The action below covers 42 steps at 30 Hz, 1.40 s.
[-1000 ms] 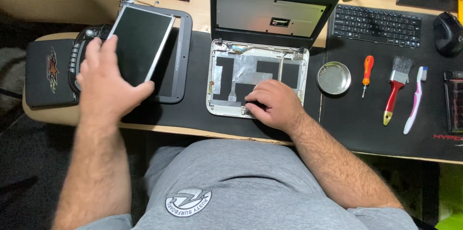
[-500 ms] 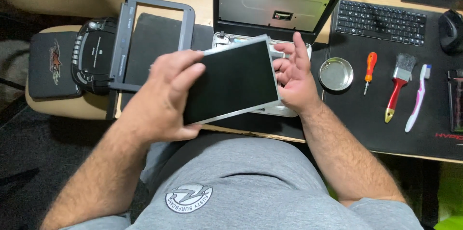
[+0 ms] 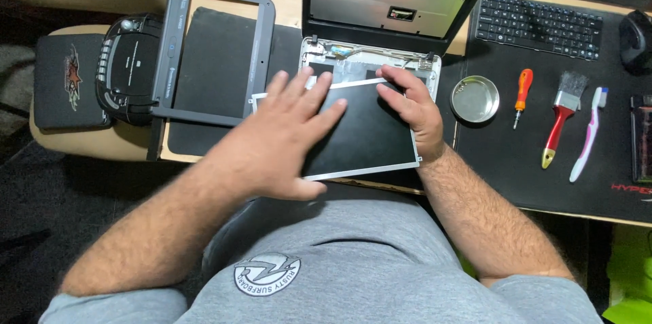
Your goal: The person removes the old laptop screen, cleans the chassis with a brush, and installs a new screen. They connect the ribbon cable and secure the screen with screws using a screwdriver.
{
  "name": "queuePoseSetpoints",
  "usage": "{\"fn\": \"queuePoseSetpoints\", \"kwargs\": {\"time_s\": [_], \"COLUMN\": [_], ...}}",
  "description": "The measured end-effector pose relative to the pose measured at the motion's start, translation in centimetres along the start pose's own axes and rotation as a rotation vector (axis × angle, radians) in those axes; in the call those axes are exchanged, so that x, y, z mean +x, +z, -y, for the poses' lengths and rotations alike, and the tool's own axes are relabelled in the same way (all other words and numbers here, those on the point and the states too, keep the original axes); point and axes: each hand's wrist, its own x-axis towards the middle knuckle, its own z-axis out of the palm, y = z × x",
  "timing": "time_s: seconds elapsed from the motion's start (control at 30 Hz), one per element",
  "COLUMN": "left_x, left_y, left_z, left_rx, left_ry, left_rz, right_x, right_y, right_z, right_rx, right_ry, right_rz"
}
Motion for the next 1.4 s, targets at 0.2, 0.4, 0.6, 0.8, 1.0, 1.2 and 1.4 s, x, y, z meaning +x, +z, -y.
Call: {"fn": "queuePoseSetpoints", "kwargs": {"time_s": [0.2,0.4,0.6,0.8,1.0,1.2,1.4], "left_x": [2.4,-0.7,-4.7,-6.2,-4.1,0.3,3.1], "left_y": [0.5,1.7,-0.6,-1.7,-4.0,0.8,1.4], "left_z": [-6.5,-5.9,-3.6,-3.2,-1.5,-2.6,-7.9], "left_rx": [-0.018,-0.881,-1.17,-1.219,-0.248,0.303,0.07], "left_ry": [0.154,0.759,0.78,0.674,0.238,-0.222,0.065], "left_rz": [0.079,0.095,0.073,-0.1,-0.422,0.014,-0.03], "right_x": [0.1,0.3,0.8,0.6,0.9,0.7,0.3], "right_y": [0.1,0.2,-0.2,0.0,0.0,0.0,0.1], "right_z": [0.2,0.7,0.3,0.2,0.2,0.8,0.3], "right_rx": [-0.134,-0.152,-0.153,-0.098,-0.17,-0.127,-0.16], "right_ry": [-0.123,-0.163,-0.18,-0.118,-0.184,-0.135,-0.178], "right_rz": [0.055,0.014,-0.08,-0.095,-0.099,-0.1,-0.006]}}
